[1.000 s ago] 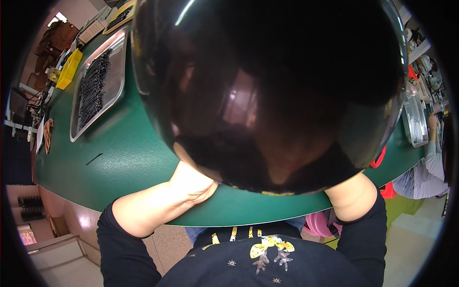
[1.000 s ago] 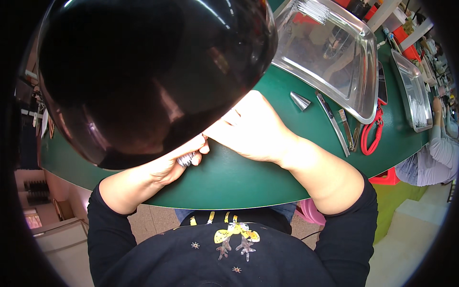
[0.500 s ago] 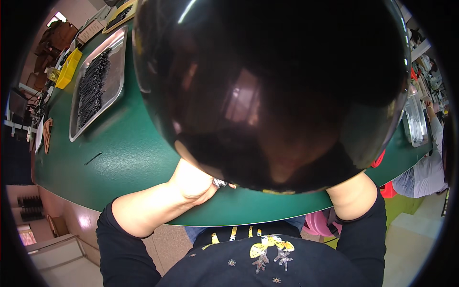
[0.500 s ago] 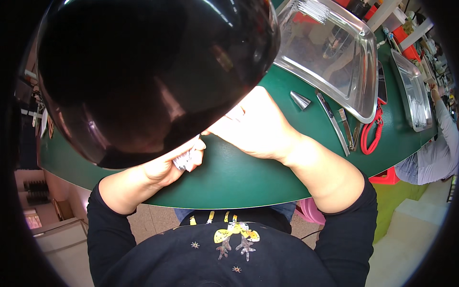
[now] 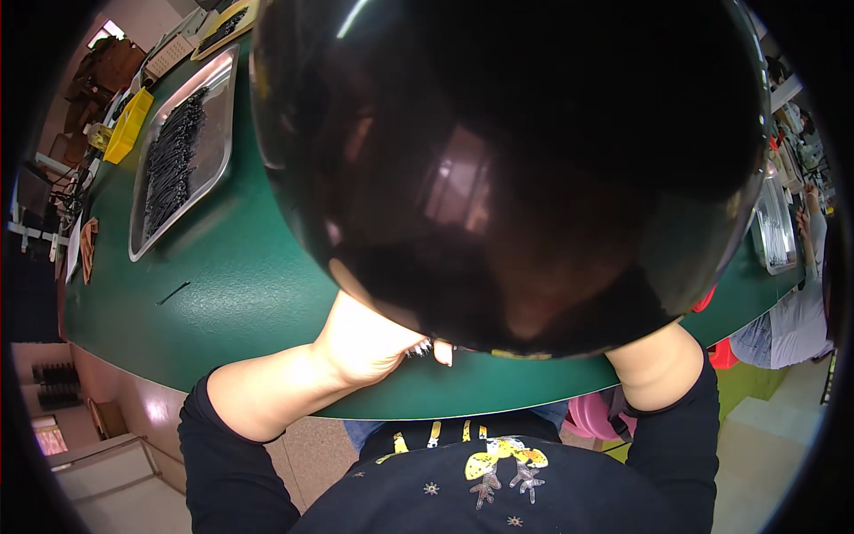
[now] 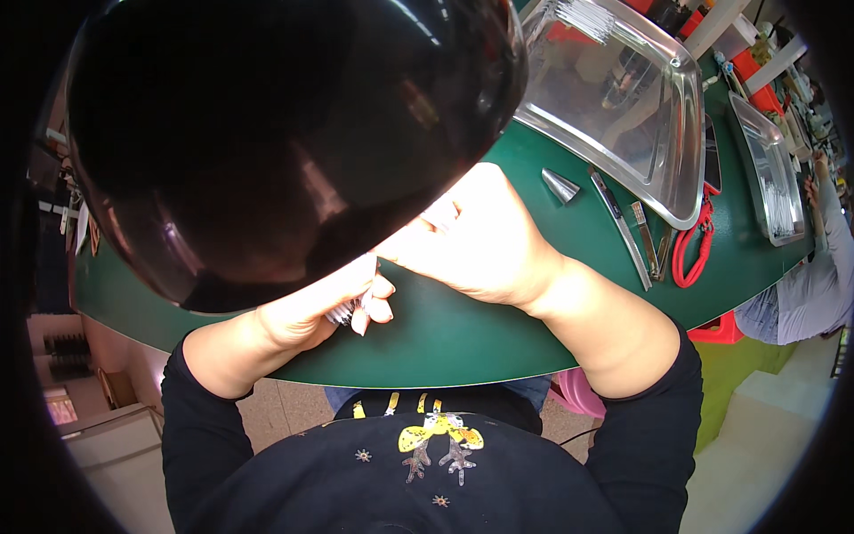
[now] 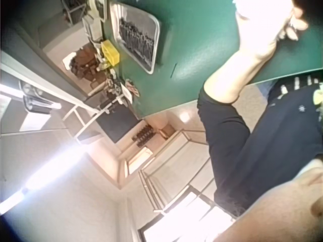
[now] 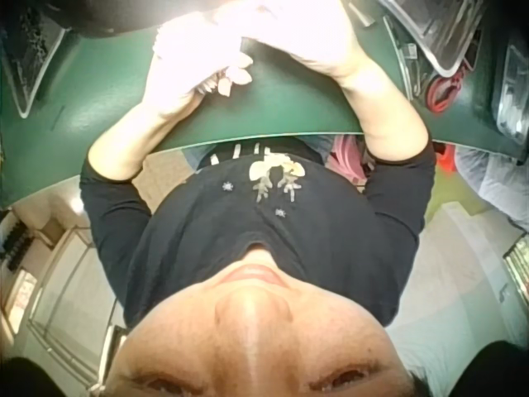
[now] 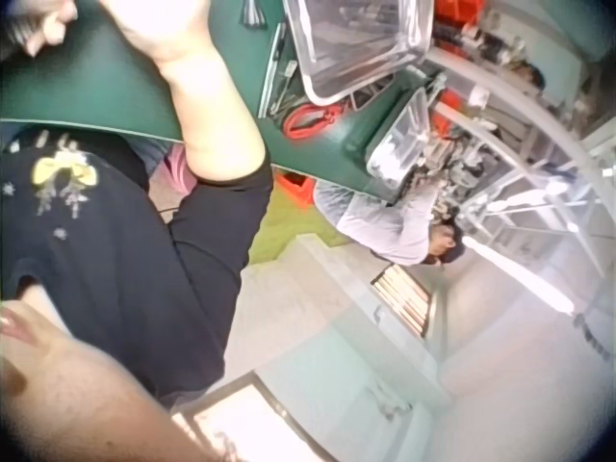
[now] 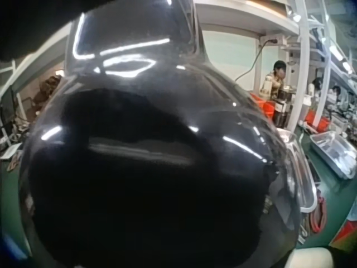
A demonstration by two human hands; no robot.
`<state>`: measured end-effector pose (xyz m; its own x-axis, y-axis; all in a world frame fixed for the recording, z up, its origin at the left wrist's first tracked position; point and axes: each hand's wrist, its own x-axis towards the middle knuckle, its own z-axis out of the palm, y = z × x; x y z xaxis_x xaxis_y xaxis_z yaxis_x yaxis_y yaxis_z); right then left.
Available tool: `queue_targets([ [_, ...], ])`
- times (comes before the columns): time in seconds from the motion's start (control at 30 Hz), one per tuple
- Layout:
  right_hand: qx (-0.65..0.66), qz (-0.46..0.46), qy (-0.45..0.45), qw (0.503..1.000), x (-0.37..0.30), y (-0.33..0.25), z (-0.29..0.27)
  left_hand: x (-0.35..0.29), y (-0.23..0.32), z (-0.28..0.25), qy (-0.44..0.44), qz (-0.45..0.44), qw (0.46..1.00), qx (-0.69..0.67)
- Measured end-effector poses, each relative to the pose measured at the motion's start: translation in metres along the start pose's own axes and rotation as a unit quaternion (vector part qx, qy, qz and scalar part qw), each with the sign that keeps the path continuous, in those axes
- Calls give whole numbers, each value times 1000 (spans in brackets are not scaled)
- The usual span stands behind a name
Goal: The person gathers white pins from a tray and sorts and aligns them under a desk lamp by hand. The person then passes a tray of parts across the table to a coworker and handles another bundle of pins.
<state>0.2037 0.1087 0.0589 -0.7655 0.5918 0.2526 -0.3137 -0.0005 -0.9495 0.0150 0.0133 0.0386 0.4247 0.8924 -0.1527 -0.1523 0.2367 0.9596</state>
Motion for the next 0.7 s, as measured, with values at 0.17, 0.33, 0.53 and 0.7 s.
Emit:
queue_targets([
  [0.17,146,-13,-4,989,0,-2,8,3,2,1,-15,26,995,-91],
  [0.33,101,-19,12,995,-2,5,6,3,-7,1,-26,56,992,-113],
  [0.53,-21,-42,26,999,-1,0,0,8,2,8,82,-30,961,-261],
  [0.7,8,-54,53,997,-1,4,5,5,2,7,86,-44,953,-288],
])
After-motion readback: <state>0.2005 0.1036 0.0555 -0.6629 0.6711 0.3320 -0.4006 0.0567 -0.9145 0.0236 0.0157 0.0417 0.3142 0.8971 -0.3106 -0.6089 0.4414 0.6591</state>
